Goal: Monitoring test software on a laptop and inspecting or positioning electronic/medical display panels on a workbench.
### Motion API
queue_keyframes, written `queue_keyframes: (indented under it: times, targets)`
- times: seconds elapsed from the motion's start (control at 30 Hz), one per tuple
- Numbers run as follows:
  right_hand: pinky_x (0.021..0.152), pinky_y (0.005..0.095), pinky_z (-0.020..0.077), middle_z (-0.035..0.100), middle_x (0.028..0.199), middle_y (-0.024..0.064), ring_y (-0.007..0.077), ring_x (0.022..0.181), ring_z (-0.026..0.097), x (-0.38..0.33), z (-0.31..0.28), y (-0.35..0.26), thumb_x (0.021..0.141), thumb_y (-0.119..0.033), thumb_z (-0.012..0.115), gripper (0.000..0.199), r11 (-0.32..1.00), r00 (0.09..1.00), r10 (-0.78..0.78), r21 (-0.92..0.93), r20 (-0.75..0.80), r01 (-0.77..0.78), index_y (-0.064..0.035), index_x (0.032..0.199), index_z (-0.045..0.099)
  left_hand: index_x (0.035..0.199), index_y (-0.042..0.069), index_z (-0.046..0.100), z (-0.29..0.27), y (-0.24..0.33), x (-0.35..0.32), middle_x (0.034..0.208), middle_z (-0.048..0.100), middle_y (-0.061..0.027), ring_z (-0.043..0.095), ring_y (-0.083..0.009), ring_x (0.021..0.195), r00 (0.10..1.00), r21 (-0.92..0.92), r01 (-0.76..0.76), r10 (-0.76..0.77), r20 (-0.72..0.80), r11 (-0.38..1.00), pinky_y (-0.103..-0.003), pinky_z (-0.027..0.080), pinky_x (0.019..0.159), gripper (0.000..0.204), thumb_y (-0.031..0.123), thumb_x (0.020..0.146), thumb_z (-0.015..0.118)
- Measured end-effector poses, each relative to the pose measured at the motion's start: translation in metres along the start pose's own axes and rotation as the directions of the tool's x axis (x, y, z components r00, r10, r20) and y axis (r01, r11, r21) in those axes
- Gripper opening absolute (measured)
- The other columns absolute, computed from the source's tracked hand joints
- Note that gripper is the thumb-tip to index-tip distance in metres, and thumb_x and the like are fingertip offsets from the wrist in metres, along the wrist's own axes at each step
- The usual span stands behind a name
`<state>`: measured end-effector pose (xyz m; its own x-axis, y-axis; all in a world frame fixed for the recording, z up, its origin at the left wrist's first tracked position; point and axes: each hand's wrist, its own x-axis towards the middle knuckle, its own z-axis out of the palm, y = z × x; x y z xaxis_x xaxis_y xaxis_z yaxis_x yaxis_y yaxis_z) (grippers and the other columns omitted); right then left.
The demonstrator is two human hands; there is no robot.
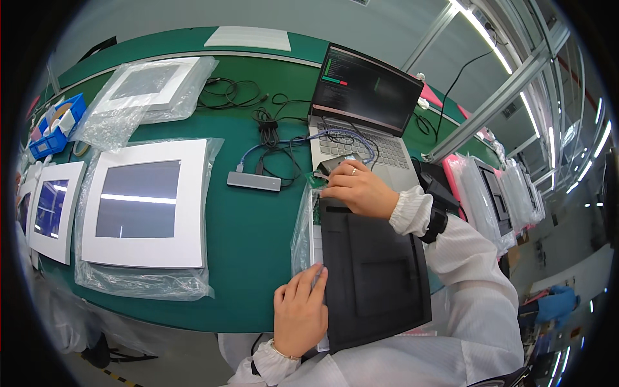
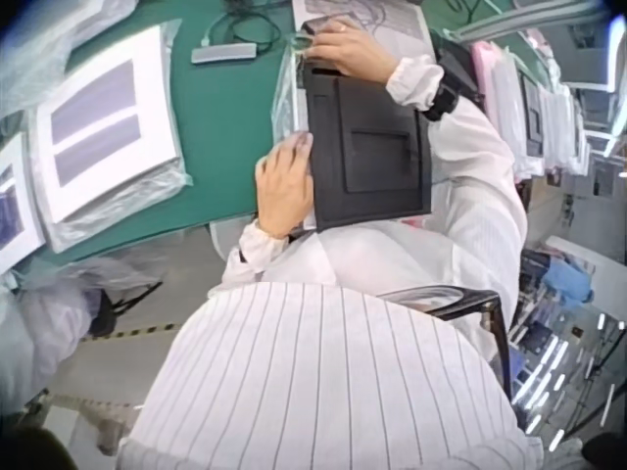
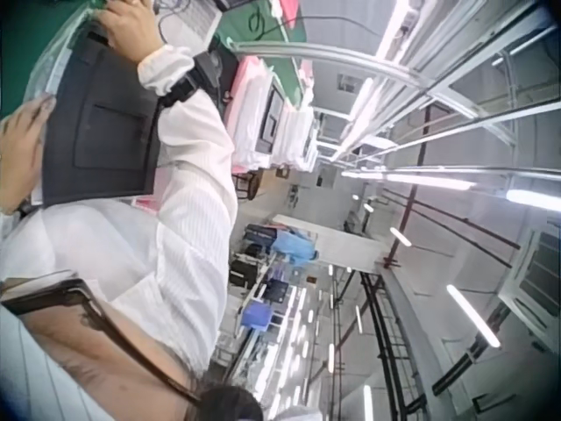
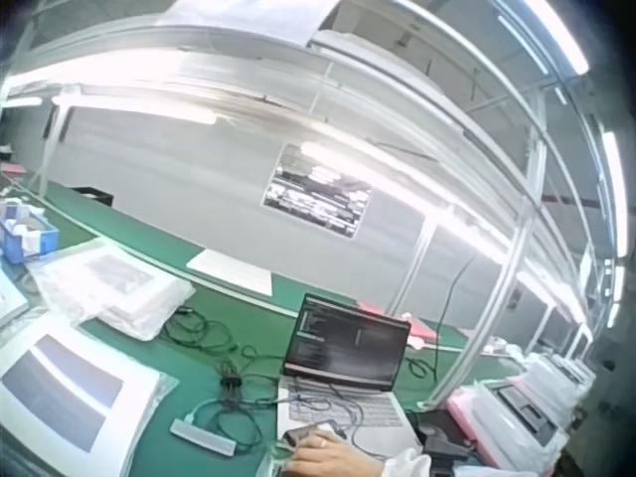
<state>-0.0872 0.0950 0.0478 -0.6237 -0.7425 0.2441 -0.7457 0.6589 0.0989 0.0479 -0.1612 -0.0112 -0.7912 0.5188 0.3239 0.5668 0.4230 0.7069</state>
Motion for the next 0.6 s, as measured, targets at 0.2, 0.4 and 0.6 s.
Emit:
queue_keyframes:
  times: [0.2,0.4,0.6]
  targets:
    - [0.095,0.0374,0.0417,0.062,0.092,0.0023,0.0225,0.098,0.056,0.000,-0.006,-0.004,0.073,0.000,0.062,0.025,1.000,0.998,0.017,0.016,-0.053,-0.017,-0.0083,0.097,0.066,0.124,0.000,0.056,-0.001,0.000,0.001,0.133,0.051,-0.0098,0.050,-0.0264,0.120,1.000,0.006,0.020,-0.021,0.006,1.000,-0.040,0.035,0.095,0.057,-0.001,0.068,0.054]
    - [0.093,0.0373,0.0422,0.061,0.091,0.0016,0.0225,0.097,0.056,-0.007,0.006,-0.003,0.072,-0.001,0.063,0.025,1.000,0.998,-0.003,0.019,-0.066,0.004,-0.0088,0.096,0.067,0.123,0.001,0.056,0.000,-0.001,0.001,0.133,0.051,-0.0100,0.049,-0.0276,0.120,1.000,0.027,0.021,-0.021,0.006,0.999,-0.041,0.036,0.096,0.057,0.000,0.066,0.054]
    - [0.095,0.0386,0.0410,0.060,0.091,0.0007,0.0215,0.096,0.055,-0.004,0.013,-0.005,0.073,0.000,0.063,0.027,1.000,0.999,-0.003,0.000,-0.037,0.003,-0.0097,0.098,0.067,0.122,0.001,0.057,0.001,-0.001,0.002,0.132,0.051,-0.0099,0.050,-0.0274,0.120,0.999,0.026,0.035,-0.035,0.015,0.999,-0.041,0.036,0.096,0.057,-0.001,0.065,0.053]
